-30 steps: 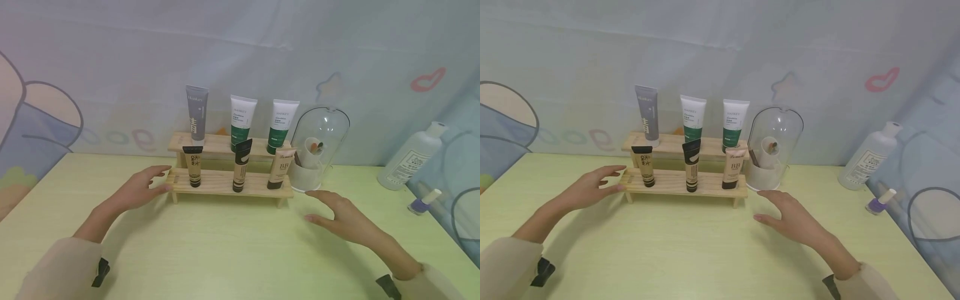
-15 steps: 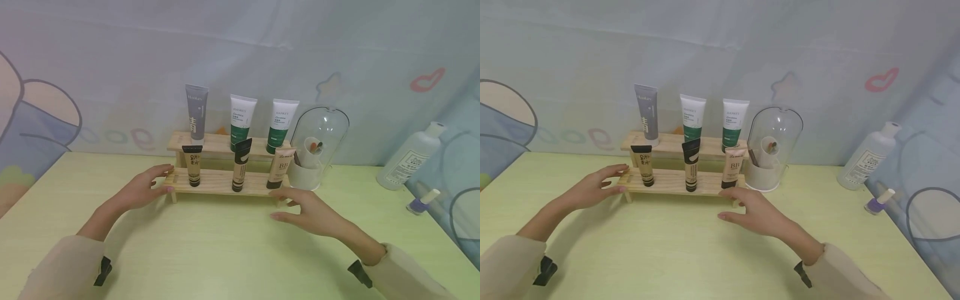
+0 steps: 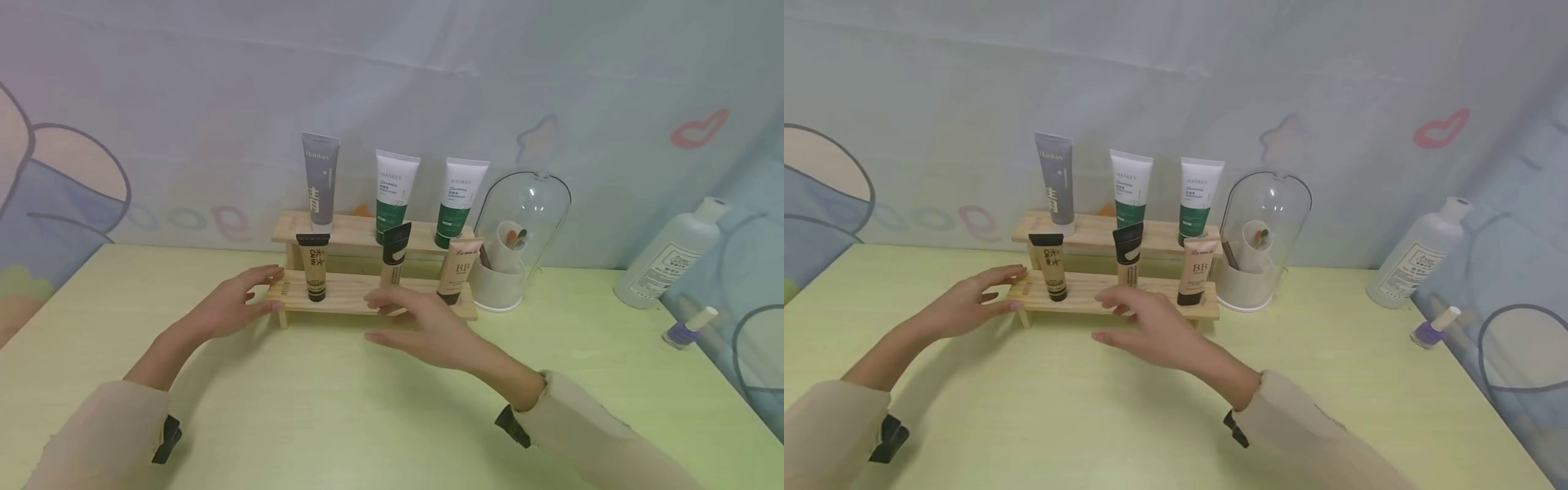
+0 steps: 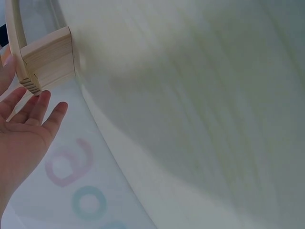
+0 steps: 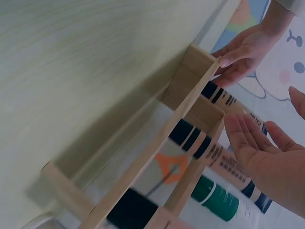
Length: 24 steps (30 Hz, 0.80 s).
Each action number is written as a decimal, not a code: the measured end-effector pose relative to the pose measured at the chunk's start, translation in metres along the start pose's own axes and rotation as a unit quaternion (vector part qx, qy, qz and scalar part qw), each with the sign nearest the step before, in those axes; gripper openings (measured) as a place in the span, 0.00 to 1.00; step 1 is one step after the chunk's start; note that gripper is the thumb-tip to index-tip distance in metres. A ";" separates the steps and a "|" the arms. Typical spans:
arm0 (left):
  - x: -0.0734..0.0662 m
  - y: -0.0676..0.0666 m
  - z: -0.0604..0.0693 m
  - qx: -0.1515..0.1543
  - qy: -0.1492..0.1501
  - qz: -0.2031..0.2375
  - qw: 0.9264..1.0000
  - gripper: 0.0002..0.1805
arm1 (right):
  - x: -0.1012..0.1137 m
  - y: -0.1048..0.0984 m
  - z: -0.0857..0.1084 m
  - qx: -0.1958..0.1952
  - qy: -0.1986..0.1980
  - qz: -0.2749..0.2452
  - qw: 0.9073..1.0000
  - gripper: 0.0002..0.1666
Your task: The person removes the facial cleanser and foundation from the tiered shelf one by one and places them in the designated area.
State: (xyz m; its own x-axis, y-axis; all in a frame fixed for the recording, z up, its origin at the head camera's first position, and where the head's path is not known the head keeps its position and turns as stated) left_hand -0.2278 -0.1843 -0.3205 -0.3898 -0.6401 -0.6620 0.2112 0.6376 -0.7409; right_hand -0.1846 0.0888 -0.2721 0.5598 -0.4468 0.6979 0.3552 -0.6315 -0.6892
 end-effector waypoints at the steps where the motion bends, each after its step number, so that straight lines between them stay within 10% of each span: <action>1: 0.000 0.000 0.000 -0.001 0.001 0.001 1.000 0.33 | 0.001 0.003 -0.004 -0.003 0.000 -0.003 1.000 0.24; 24: 0.004 0.002 -0.001 0.002 -0.006 0.014 1.000 0.32 | 0.003 0.038 -0.064 -0.104 0.117 -0.046 0.987 0.27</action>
State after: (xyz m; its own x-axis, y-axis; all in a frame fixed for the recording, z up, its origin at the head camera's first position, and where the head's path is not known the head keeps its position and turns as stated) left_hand -0.2298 -0.1856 -0.3248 -0.3730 -0.6278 -0.6832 0.2247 0.6533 -0.7230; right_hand -0.2174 0.0226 -0.2837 0.3365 -0.5000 0.7979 0.2210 -0.7818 -0.5831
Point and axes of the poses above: each hand's wrist, its own z-axis away from the middle knuckle, its own y-axis out of the palm, x = y × z, the point moved 3 cm from there along -z, towards the middle knuckle, and after that the axes turned 2 degrees about y, right-handed, at the moved point
